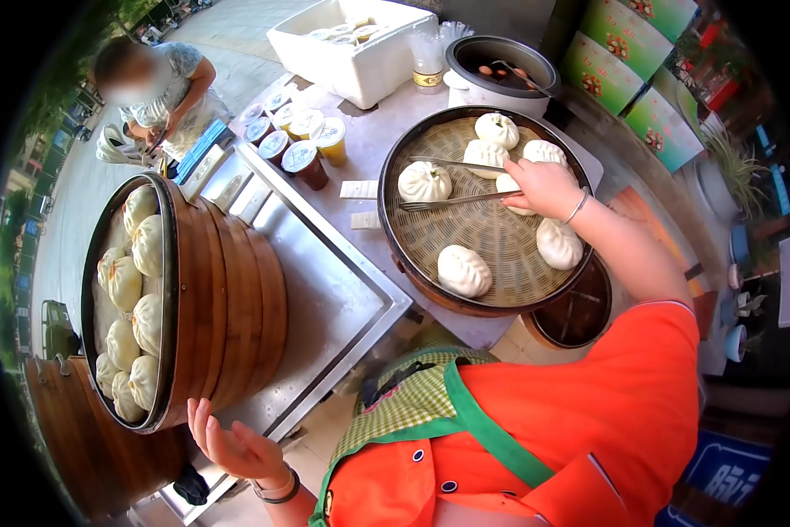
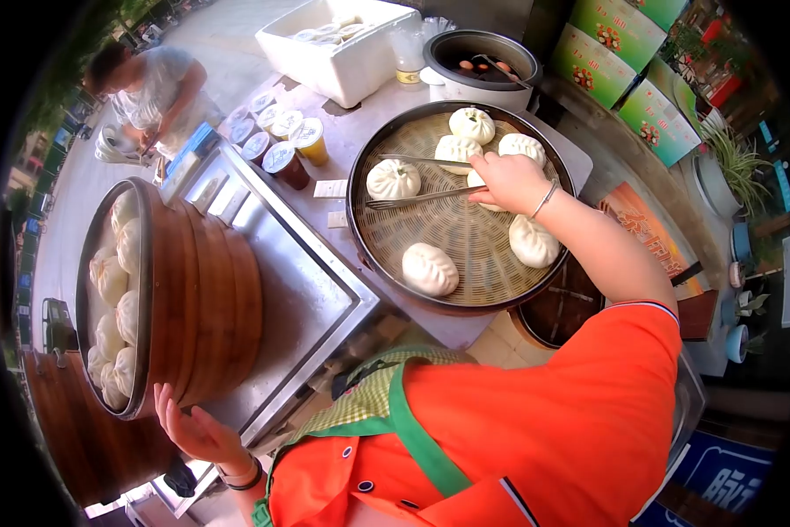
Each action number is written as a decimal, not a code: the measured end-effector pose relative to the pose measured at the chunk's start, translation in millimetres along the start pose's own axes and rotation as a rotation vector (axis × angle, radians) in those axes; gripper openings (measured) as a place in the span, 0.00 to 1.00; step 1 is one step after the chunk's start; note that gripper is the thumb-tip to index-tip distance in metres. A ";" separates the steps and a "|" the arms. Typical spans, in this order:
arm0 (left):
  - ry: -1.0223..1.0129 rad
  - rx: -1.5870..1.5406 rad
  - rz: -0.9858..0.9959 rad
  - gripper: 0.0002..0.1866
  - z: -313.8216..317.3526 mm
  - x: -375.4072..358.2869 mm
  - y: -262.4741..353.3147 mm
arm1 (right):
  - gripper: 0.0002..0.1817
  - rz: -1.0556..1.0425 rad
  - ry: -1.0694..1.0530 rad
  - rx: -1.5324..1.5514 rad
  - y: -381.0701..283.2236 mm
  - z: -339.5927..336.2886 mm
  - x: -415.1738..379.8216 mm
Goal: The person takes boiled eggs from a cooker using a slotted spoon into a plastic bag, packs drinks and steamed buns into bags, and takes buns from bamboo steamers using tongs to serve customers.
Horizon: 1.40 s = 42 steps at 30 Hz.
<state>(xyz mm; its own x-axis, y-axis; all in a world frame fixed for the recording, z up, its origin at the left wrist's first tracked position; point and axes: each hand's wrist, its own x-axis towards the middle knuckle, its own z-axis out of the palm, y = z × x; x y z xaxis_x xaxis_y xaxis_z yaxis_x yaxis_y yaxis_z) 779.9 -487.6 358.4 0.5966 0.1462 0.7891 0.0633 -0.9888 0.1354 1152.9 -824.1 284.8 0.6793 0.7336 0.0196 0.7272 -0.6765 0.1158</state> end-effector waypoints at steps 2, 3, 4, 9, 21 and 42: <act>0.001 -0.015 -0.004 0.20 0.7 -4.0 -2.6 | 0.29 -0.028 0.071 0.030 -6.2 12.9 -5.7; 0.005 -0.032 -0.001 0.20 0.8 -5.7 -4.4 | 0.28 0.024 0.045 0.084 -9.1 16.9 -5.9; 0.008 -0.028 -0.003 0.20 0.8 -6.3 -5.3 | 0.26 0.077 0.021 0.136 -10.6 22.0 -5.4; -0.008 -0.051 0.023 0.21 -0.5 -2.7 -5.7 | 0.25 0.554 -0.548 1.193 7.0 11.0 -3.5; 0.057 -0.088 -0.008 0.22 -44.1 -19.6 -47.1 | 0.28 -0.147 -0.356 1.463 -151.1 -161.4 83.8; 0.154 -0.241 -0.108 0.20 -71.8 -66.5 -90.5 | 0.34 -0.177 0.502 0.239 -239.2 -212.4 177.1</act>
<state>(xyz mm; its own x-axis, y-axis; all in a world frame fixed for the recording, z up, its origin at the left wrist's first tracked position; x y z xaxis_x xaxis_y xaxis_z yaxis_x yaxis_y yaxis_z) 677.1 -405.6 336.7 0.4671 0.2711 0.8416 -0.0831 -0.9342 0.3471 1078.4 -518.7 471.6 0.4576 0.7381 0.4957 0.8673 -0.4933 -0.0661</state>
